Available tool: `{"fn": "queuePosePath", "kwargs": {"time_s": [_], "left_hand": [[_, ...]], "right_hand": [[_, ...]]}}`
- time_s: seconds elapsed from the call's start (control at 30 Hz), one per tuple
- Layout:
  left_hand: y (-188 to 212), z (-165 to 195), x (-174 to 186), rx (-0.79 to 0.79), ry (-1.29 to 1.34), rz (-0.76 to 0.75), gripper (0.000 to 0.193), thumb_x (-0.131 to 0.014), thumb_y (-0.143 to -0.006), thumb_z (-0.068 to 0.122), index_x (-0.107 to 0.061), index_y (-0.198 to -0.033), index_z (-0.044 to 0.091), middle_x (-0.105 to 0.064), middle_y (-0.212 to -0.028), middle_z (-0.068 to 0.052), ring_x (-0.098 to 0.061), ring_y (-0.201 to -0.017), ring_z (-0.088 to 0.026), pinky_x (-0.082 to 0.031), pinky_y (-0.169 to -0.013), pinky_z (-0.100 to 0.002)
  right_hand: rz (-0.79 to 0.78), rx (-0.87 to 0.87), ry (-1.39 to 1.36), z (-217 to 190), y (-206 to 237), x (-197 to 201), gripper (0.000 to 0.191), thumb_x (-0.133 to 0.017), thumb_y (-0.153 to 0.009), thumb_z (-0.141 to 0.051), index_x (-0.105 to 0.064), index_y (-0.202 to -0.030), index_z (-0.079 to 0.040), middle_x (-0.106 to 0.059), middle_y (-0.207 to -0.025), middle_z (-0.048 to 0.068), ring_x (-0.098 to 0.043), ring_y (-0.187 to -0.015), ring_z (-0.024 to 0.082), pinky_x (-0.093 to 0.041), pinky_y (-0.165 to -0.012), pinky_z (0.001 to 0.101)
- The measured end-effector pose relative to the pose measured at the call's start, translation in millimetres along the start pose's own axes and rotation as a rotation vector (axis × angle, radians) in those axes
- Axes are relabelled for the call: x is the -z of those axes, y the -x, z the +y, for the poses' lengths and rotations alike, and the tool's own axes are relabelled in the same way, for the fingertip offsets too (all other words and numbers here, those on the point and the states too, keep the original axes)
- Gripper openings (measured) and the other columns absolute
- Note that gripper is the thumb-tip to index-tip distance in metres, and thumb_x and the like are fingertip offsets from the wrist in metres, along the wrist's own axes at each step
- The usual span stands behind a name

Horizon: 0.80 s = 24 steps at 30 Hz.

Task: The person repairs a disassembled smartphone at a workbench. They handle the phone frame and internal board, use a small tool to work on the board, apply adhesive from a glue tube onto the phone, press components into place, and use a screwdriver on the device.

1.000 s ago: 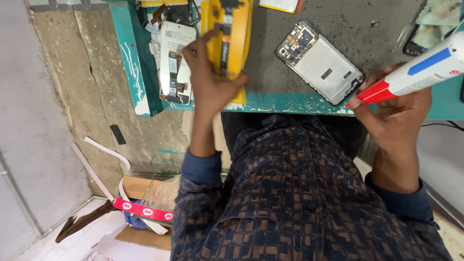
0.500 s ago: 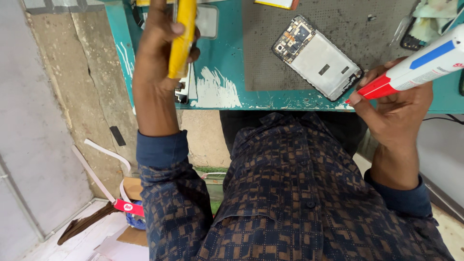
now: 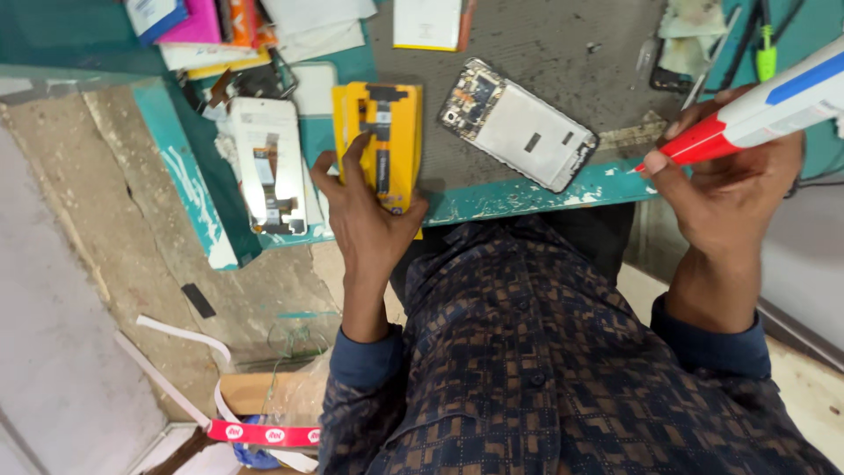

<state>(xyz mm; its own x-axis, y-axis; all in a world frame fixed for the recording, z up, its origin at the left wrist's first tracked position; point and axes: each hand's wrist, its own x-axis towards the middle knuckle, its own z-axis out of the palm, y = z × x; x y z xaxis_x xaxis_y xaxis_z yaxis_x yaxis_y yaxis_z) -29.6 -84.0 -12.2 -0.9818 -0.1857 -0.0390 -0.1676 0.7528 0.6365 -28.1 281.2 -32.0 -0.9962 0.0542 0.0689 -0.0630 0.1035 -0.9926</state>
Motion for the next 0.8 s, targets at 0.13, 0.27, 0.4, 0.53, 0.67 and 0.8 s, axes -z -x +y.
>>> {"fn": "queuePosePath", "kwargs": {"time_s": [0.13,0.27,0.4,0.53,0.67,0.8], "left_hand": [[5,3,-11,0.015,0.001,0.031,0.085,-0.081,-0.073,0.017,-0.044,-0.149,0.007,-0.035,-0.141,-0.031,-0.059,-0.111,-0.044,-0.056,-0.084,-0.048],[3,4,-19,-0.082,-0.197,0.081,0.084,-0.082,-0.072,0.021,-0.048,-0.147,0.005,-0.041,-0.144,-0.03,-0.049,-0.125,-0.046,-0.045,-0.097,-0.057],[-1,7,-21,-0.077,-0.218,0.068,0.084,-0.081,-0.072,0.023,-0.049,-0.147,0.002,-0.041,-0.151,-0.031,-0.046,-0.132,-0.047,-0.041,-0.101,-0.058],[0,17,-19,-0.111,-0.275,0.099,0.086,-0.082,-0.073,0.025,-0.048,-0.147,-0.001,-0.038,-0.152,-0.033,-0.043,-0.135,-0.048,-0.037,-0.104,-0.059],[7,31,-20,-0.195,-0.136,0.092,0.079,-0.082,-0.082,0.024,-0.047,-0.148,-0.001,-0.043,-0.15,-0.03,-0.044,-0.137,-0.045,-0.041,-0.107,-0.054],[26,45,-33,-0.23,0.275,-0.052,0.069,-0.078,-0.094,0.021,-0.045,-0.152,0.0,-0.052,-0.15,-0.022,-0.051,-0.142,-0.036,-0.043,-0.119,-0.046]], "right_hand": [[0.039,0.004,0.029,4,2,22,0.064,-0.079,-0.097,0.019,-0.042,-0.143,-0.005,-0.059,-0.112,0.012,-0.061,-0.104,0.017,-0.053,-0.088,0.0273],[0.087,-0.028,0.028,5,2,36,0.064,-0.079,-0.099,0.017,-0.042,-0.147,-0.004,-0.059,-0.112,0.012,-0.062,-0.105,0.017,-0.055,-0.087,0.0275],[0.095,0.015,-0.007,8,-4,24,0.062,-0.08,-0.097,0.018,-0.042,-0.141,-0.004,-0.057,-0.117,0.01,-0.062,-0.105,0.017,-0.056,-0.089,0.029],[-0.042,0.092,0.114,4,-7,-6,0.061,-0.08,-0.095,0.012,-0.043,-0.14,-0.004,-0.064,-0.118,0.01,-0.067,-0.105,0.016,-0.058,-0.094,0.0298],[-0.192,0.062,0.216,-5,-1,-48,0.059,-0.083,-0.087,-0.003,-0.047,-0.134,-0.002,-0.067,-0.116,0.012,-0.069,-0.11,0.022,-0.057,-0.098,0.0361],[-0.346,-0.125,0.112,-12,4,-80,0.061,-0.082,-0.088,-0.018,-0.047,-0.134,0.0,-0.069,-0.113,0.014,-0.072,-0.104,0.024,-0.058,-0.088,0.0366]]}}
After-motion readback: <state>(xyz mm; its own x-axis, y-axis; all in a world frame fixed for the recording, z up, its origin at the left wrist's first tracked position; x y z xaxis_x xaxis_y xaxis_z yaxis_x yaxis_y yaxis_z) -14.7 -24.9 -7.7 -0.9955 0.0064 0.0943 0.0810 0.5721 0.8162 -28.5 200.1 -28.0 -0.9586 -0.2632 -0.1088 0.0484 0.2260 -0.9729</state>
